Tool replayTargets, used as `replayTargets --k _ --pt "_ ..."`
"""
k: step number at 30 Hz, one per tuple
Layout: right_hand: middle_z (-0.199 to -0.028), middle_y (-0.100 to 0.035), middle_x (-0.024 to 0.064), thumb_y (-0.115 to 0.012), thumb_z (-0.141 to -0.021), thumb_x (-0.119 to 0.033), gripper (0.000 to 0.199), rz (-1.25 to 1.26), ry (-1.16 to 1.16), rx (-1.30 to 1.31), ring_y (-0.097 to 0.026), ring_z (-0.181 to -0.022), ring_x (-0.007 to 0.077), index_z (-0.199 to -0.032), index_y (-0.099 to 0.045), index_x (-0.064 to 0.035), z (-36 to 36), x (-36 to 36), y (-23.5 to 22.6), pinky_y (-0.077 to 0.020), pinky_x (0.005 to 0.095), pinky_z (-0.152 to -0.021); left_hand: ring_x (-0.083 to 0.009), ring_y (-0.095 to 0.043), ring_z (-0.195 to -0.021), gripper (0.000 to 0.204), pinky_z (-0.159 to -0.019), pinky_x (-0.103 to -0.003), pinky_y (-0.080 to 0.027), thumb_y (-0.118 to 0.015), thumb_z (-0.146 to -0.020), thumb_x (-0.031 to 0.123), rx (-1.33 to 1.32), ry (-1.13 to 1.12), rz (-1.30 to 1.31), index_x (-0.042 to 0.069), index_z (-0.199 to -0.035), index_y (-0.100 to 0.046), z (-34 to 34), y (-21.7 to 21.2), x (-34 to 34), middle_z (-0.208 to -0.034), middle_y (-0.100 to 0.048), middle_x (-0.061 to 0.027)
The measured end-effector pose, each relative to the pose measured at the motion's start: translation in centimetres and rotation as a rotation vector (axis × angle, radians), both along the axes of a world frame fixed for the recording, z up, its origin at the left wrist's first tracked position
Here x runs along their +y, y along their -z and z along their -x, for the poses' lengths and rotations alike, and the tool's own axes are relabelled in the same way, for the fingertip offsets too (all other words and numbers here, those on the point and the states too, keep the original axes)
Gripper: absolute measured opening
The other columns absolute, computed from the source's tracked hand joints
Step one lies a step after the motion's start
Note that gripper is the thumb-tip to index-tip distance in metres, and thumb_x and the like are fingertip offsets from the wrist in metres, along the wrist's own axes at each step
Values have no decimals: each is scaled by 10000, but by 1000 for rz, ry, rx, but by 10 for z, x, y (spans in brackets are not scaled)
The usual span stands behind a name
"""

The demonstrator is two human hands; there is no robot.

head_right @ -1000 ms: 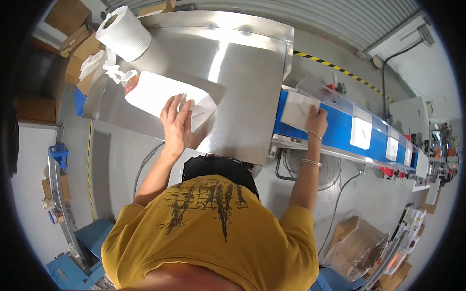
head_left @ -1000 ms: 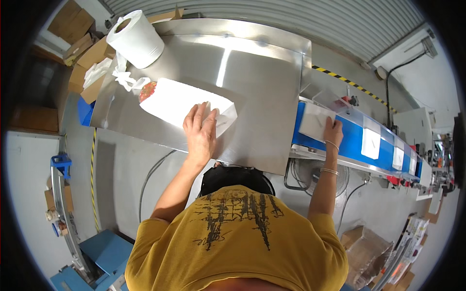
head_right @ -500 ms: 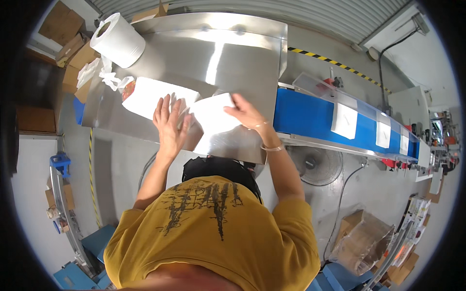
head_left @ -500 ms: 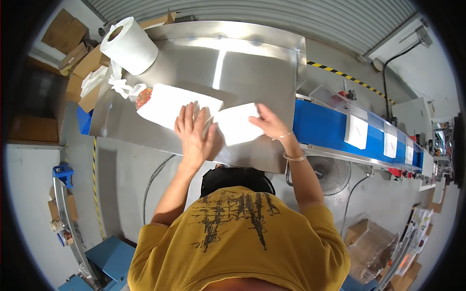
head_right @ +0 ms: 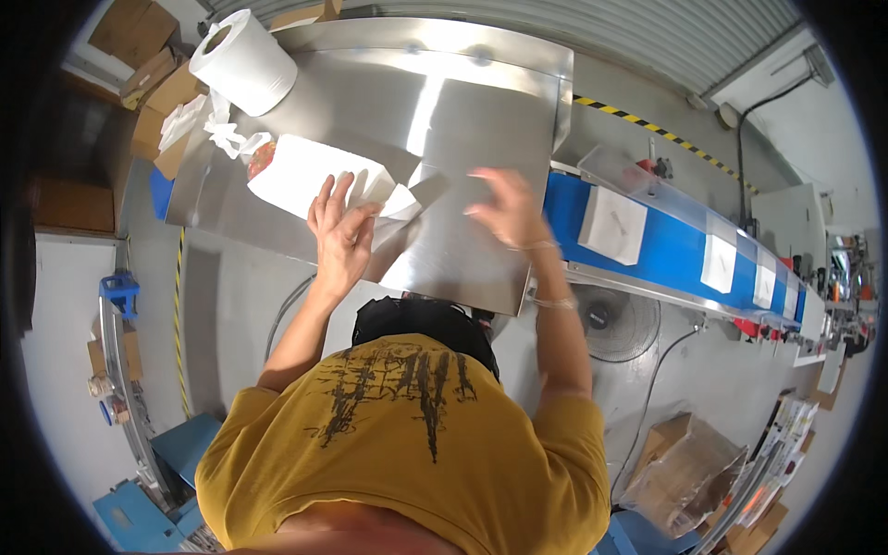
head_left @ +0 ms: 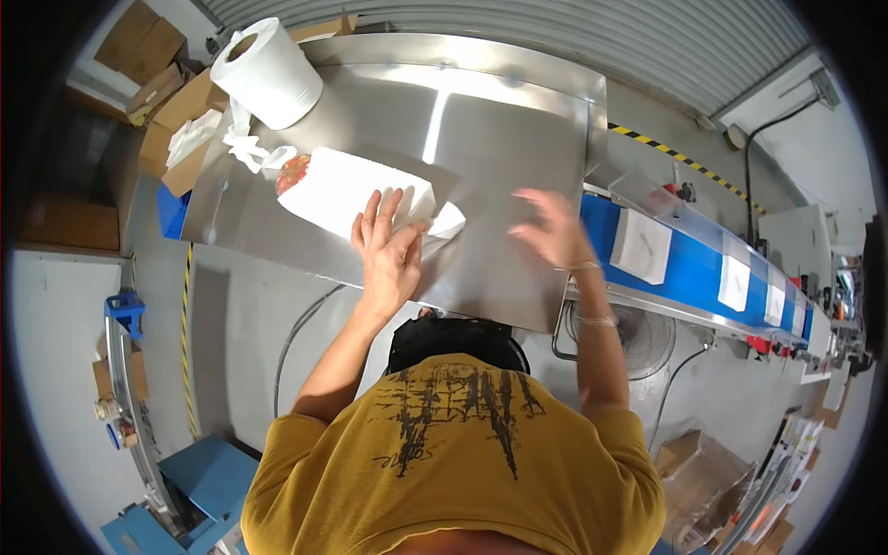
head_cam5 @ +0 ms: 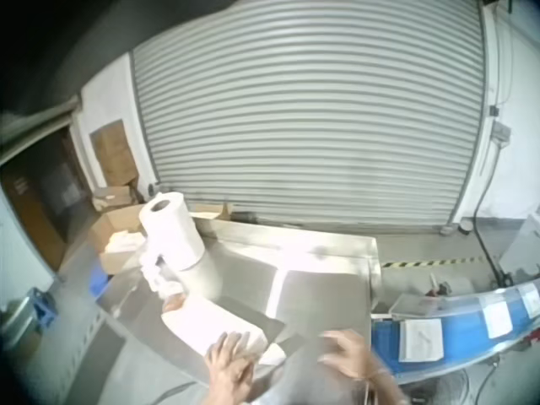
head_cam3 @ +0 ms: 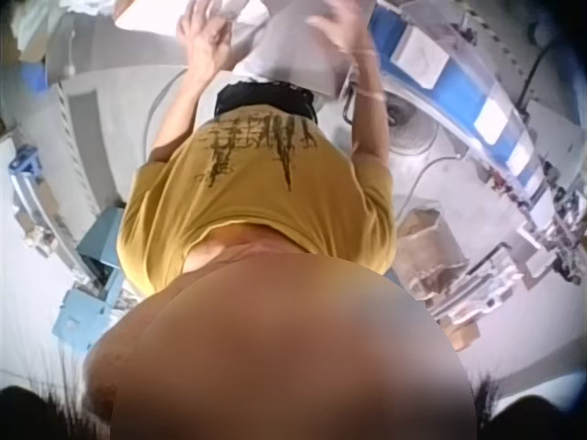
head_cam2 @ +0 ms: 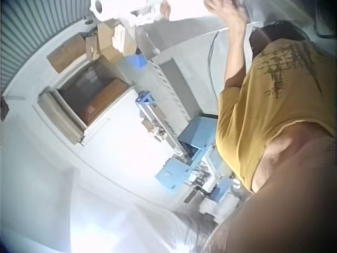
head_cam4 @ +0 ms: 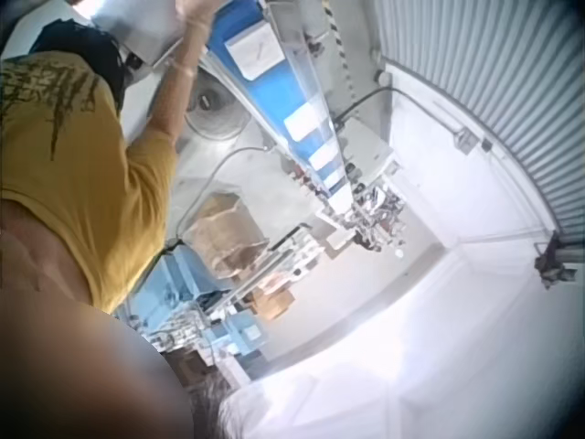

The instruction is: The recorder is taking stacks of paper or tissues from a machine and placing them onto a conveyor belt for packaging.

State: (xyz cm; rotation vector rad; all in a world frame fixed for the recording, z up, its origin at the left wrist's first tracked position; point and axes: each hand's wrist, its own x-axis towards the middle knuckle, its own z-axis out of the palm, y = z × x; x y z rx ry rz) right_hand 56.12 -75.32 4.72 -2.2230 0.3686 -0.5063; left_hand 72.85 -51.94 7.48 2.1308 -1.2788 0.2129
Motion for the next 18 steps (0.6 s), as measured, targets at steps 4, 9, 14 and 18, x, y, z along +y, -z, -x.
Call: replayTargets --k 4,9,14,18 --pt "-1312 -497 132 -741 -794 -185 513 -66 -229 93 -488 -1206 277 -1255 -534 -101 -60 31 15 -459 372 -945 -415 -274 -1376 293 -1101 -557 -166 -670 -773 35 4 66 -38 108 -1056 -689 0 -12 -3 -1451 -396 -150" --pt "-847 -511 16 -667 -900 -250 281 -701 102 -127 -500 -793 90 -993 -540 -18 -20 24 47 -444 259 -689 -379 -338 -1339 332 -1091 -499 -255 -647 -843 76 -44 -111 -49 83 -1175 -636 -19 -1 3 -1401 -447 -157" --pt "-683 -535 48 -635 -907 -386 383 -247 871 141 -470 -629 175 -917 -598 -6 87 -62 76 -412 335 -588 -387 -436 -1256 311 -1038 -494 -333 -638 -811 -2 -17 -106 31 96 -1104 -676 -20 -1 2 -1301 -547 -138" --pt "-901 -637 137 -687 -841 -352 383 418 1151 370 -577 -798 299 -1053 -616 -41 108 -69 54 -458 384 -741 -382 -418 -1275 304 -1053 -493 -310 -648 -780 -10 -8 -110 41 104 -1060 -685 -20 1 1 -1307 -540 -114"
